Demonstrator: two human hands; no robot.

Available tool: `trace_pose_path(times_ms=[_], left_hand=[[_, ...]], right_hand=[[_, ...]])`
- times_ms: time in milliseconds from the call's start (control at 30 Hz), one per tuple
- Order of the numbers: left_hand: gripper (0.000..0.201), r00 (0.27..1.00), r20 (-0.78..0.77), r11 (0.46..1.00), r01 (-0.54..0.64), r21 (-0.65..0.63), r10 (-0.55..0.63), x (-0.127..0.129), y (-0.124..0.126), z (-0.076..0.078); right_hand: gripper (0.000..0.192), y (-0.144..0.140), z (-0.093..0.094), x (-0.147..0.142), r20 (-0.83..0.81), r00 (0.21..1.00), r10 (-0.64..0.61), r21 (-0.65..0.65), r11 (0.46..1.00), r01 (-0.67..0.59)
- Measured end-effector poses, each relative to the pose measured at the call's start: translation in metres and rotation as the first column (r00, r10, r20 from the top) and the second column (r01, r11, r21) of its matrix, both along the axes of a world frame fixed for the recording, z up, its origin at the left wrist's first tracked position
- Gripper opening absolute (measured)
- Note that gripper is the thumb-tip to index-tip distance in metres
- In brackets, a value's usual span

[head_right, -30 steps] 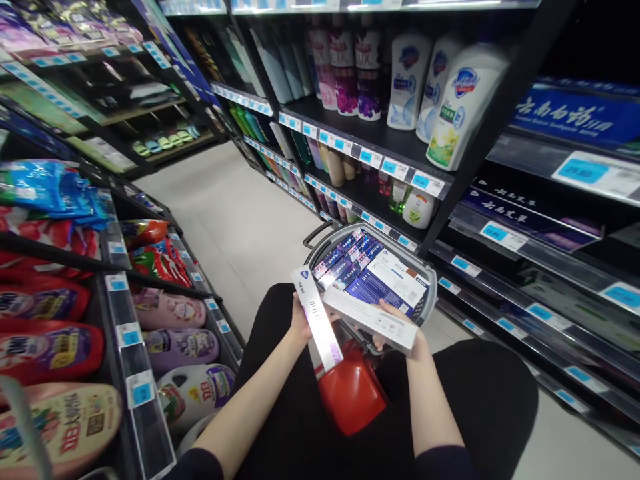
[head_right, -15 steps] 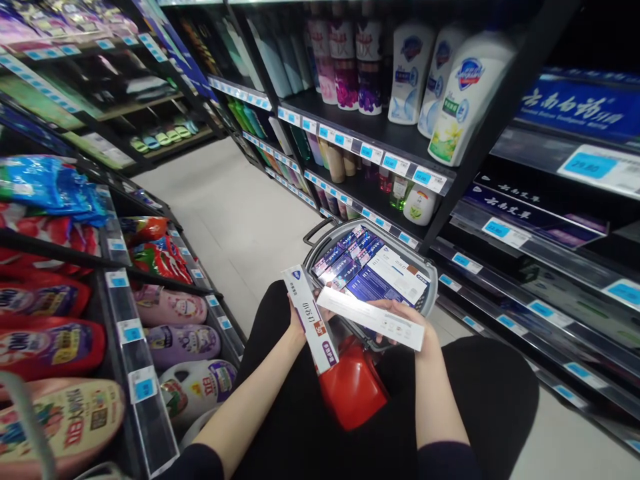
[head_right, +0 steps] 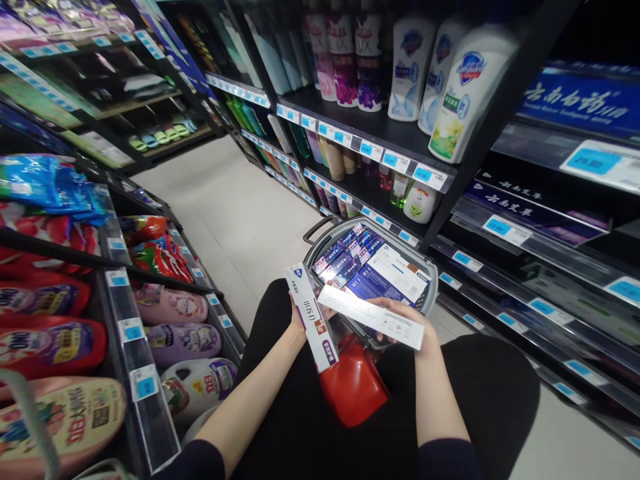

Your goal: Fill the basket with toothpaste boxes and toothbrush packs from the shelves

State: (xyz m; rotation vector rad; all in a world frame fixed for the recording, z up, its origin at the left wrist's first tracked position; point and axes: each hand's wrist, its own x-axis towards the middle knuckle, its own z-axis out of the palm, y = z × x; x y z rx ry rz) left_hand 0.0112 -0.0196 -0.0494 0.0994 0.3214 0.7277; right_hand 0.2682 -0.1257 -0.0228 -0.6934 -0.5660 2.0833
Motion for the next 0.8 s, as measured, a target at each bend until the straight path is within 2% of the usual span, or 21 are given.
trace_pose_path(times_ms=[500, 667, 800], left_hand=[[0.049, 1.0, -0.003, 1.0, 0.006, 0.002, -0.006, -0.0008, 0.0008, -0.0029], [0.054, 1.0, -0.015, 1.0, 0.012, 0.011, -0.012, 0.0003, 0.0013, -0.0008], [0.05, 0.999, 0.019, 0.999, 0.025, 0.039, -0.026, -0.0011, 0.0031, -0.0058]], right_hand=[[0.052, 0.0015, 0.0009, -0.0006, -0.026, 1.0, 0.016, 0.005, 1.0, -0.016], [0.053, 0.0015, -0.0026, -0.0002, -0.032, 0.999, 0.015, 0.013, 1.0, -0.014], [0.056, 0.0028, -0.008, 0.001, -0.049, 0.998, 0.034, 0.028, 0.999, -0.033]])
